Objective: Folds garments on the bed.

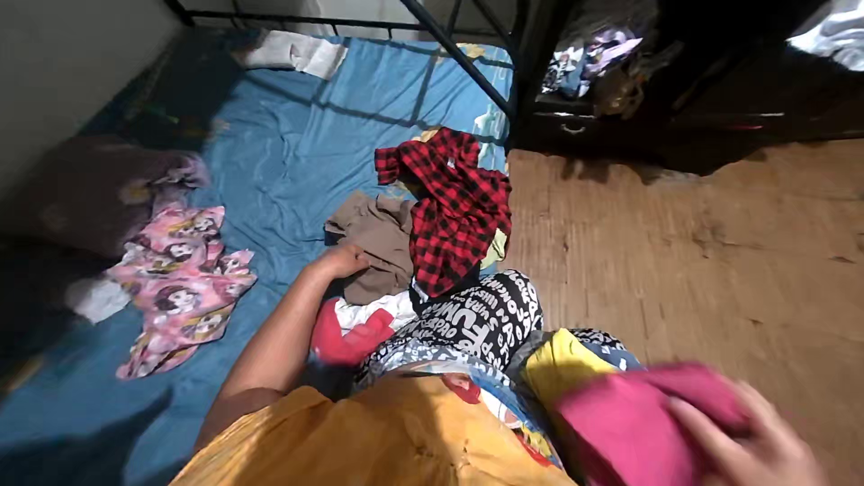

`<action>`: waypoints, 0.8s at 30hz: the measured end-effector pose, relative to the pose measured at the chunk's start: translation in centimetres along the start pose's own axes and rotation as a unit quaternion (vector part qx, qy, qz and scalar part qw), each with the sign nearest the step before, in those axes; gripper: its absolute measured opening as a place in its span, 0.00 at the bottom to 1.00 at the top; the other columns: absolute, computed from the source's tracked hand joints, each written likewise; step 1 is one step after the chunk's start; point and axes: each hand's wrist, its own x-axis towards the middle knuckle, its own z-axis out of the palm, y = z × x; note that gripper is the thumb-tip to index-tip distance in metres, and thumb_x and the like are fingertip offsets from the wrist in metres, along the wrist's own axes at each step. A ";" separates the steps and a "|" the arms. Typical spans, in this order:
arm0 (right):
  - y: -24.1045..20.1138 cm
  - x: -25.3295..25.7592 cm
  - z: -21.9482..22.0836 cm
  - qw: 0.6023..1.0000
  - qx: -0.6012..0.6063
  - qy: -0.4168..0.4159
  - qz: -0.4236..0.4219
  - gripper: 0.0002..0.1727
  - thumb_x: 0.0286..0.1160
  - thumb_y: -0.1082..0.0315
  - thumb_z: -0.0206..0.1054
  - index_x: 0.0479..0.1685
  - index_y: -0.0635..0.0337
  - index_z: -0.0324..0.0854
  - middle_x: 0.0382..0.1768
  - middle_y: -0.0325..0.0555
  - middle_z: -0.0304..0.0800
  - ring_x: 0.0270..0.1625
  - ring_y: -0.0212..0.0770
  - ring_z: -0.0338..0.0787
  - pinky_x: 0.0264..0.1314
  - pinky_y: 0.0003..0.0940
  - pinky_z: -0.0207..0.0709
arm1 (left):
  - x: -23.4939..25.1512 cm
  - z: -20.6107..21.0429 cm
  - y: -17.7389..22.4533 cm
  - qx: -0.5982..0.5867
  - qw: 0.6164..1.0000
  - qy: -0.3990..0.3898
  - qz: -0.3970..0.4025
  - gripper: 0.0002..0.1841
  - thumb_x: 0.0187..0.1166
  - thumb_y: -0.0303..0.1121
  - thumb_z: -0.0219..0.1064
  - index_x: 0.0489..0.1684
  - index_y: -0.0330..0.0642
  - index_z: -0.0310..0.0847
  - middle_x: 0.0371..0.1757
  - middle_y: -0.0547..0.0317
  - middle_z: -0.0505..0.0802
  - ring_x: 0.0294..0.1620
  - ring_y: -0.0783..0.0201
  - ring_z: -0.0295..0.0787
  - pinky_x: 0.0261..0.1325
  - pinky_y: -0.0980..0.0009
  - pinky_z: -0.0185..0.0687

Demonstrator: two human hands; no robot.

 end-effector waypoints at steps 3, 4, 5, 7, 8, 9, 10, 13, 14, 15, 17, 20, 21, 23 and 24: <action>3.8 3.2 10.2 0.991 -0.123 -0.055 -0.006 0.45 0.62 0.39 0.77 0.80 0.56 0.77 0.79 0.69 0.73 0.81 0.74 0.71 0.80 0.77 0.61 | -1.6 1.6 -0.6 -0.004 0.997 -0.066 -0.032 0.29 0.84 0.53 0.65 0.50 0.26 0.86 0.54 0.28 0.89 0.62 0.34 0.85 0.68 0.30 0.71; 5.0 3.5 13.0 0.985 -0.157 -0.074 -0.012 0.44 0.63 0.34 0.74 0.78 0.51 0.80 0.78 0.68 0.76 0.80 0.74 0.73 0.78 0.79 0.61 | -1.9 2.7 -0.8 0.002 0.995 -0.091 -0.030 0.31 0.82 0.56 0.66 0.55 0.28 0.86 0.59 0.28 0.89 0.66 0.33 0.84 0.71 0.30 0.70; 5.7 3.8 14.7 0.979 -0.185 -0.084 -0.016 0.42 0.64 0.30 0.70 0.74 0.49 0.84 0.76 0.65 0.80 0.78 0.71 0.77 0.78 0.77 0.62 | -2.1 4.3 -1.1 0.009 0.994 -0.105 -0.022 0.33 0.79 0.59 0.68 0.63 0.33 0.84 0.65 0.30 0.87 0.70 0.34 0.82 0.73 0.30 0.69; 6.0 4.5 15.4 0.976 -0.194 -0.101 -0.015 0.41 0.67 0.29 0.66 0.72 0.48 0.85 0.75 0.61 0.81 0.77 0.68 0.79 0.79 0.75 0.62 | -2.7 7.9 -0.8 0.030 0.995 -0.094 -0.032 0.45 0.66 0.62 0.78 0.81 0.44 0.72 0.77 0.26 0.77 0.77 0.28 0.74 0.74 0.28 0.68; 6.0 4.6 15.2 0.976 -0.191 -0.106 -0.012 0.40 0.67 0.30 0.66 0.72 0.48 0.85 0.76 0.60 0.81 0.77 0.66 0.79 0.78 0.74 0.64 | -3.3 9.7 -0.2 0.042 0.995 -0.076 -0.056 0.52 0.59 0.60 0.83 0.87 0.48 0.65 0.82 0.21 0.67 0.79 0.21 0.67 0.72 0.23 0.67; 6.0 4.6 15.0 0.976 -0.186 -0.110 -0.005 0.39 0.67 0.30 0.67 0.72 0.47 0.85 0.76 0.59 0.81 0.76 0.66 0.80 0.78 0.73 0.65 | -3.7 11.3 0.3 0.040 0.994 -0.056 -0.079 0.56 0.57 0.56 0.86 0.91 0.50 0.59 0.87 0.18 0.56 0.83 0.16 0.57 0.72 0.19 0.61; 5.9 4.5 14.7 0.977 -0.184 -0.109 -0.001 0.38 0.67 0.31 0.68 0.72 0.47 0.86 0.75 0.59 0.81 0.76 0.66 0.80 0.77 0.73 0.66 | -3.7 12.9 0.3 0.034 0.996 -0.016 -0.083 0.54 0.56 0.50 0.87 0.90 0.51 0.60 0.89 0.19 0.51 0.84 0.16 0.53 0.73 0.18 0.58; 5.9 4.7 14.5 0.977 -0.187 -0.099 0.001 0.38 0.65 0.31 0.70 0.71 0.46 0.86 0.75 0.57 0.82 0.74 0.65 0.82 0.75 0.72 0.68 | -3.3 15.9 -1.4 0.003 0.990 0.130 -0.047 0.39 0.63 0.39 0.82 0.81 0.50 0.74 0.86 0.22 0.61 0.75 0.21 0.72 0.69 0.28 0.73; 6.1 4.6 14.5 0.979 -0.183 -0.096 -0.002 0.39 0.65 0.31 0.70 0.71 0.46 0.87 0.75 0.58 0.82 0.74 0.66 0.82 0.74 0.72 0.69 | -3.2 15.8 -1.9 -0.027 0.985 0.164 -0.043 0.36 0.64 0.37 0.81 0.78 0.49 0.76 0.84 0.24 0.66 0.71 0.24 0.78 0.66 0.32 0.78; 6.3 4.4 14.5 0.980 -0.175 -0.092 -0.004 0.39 0.64 0.32 0.71 0.71 0.46 0.87 0.75 0.58 0.82 0.74 0.66 0.82 0.74 0.73 0.70 | -3.3 15.4 -2.3 -0.074 0.978 0.193 -0.040 0.34 0.65 0.36 0.81 0.77 0.48 0.78 0.82 0.27 0.71 0.68 0.28 0.81 0.64 0.34 0.81; 6.7 4.1 14.0 0.984 -0.153 -0.087 -0.008 0.38 0.64 0.33 0.72 0.72 0.47 0.86 0.76 0.58 0.81 0.75 0.67 0.81 0.73 0.74 0.70 | -3.9 13.8 -2.4 -0.187 0.956 0.225 -0.033 0.33 0.66 0.34 0.78 0.77 0.47 0.77 0.78 0.33 0.77 0.72 0.34 0.80 0.69 0.34 0.78; 7.2 3.7 13.6 0.990 -0.118 -0.070 -0.017 0.38 0.64 0.37 0.74 0.73 0.48 0.85 0.76 0.59 0.80 0.75 0.67 0.81 0.72 0.75 0.71 | -6.9 8.6 -0.1 -0.328 0.914 0.239 0.005 0.25 0.74 0.31 0.72 0.72 0.42 0.80 0.70 0.41 0.86 0.72 0.48 0.83 0.74 0.45 0.77; 7.2 3.6 13.6 0.991 -0.114 -0.064 -0.022 0.37 0.64 0.37 0.75 0.72 0.48 0.85 0.76 0.60 0.80 0.75 0.67 0.81 0.71 0.75 0.71 | -8.3 6.7 1.1 -0.366 0.897 0.249 0.019 0.19 0.76 0.29 0.70 0.66 0.40 0.83 0.63 0.43 0.90 0.65 0.52 0.87 0.70 0.48 0.81; 7.2 3.5 13.7 0.991 -0.116 -0.053 -0.033 0.37 0.63 0.38 0.75 0.70 0.49 0.86 0.75 0.61 0.82 0.73 0.67 0.83 0.70 0.75 0.72 | -11.2 3.1 3.2 -0.430 0.860 0.272 0.042 0.14 0.80 0.28 0.67 0.61 0.38 0.85 0.53 0.46 0.92 0.53 0.57 0.89 0.60 0.52 0.84; 7.1 3.4 13.8 0.991 -0.117 -0.054 -0.032 0.36 0.63 0.38 0.75 0.70 0.50 0.87 0.75 0.60 0.82 0.73 0.67 0.82 0.70 0.75 0.72 | -12.4 1.7 3.9 -0.451 0.842 0.288 0.070 0.13 0.81 0.27 0.66 0.60 0.39 0.84 0.49 0.50 0.92 0.47 0.60 0.88 0.55 0.56 0.84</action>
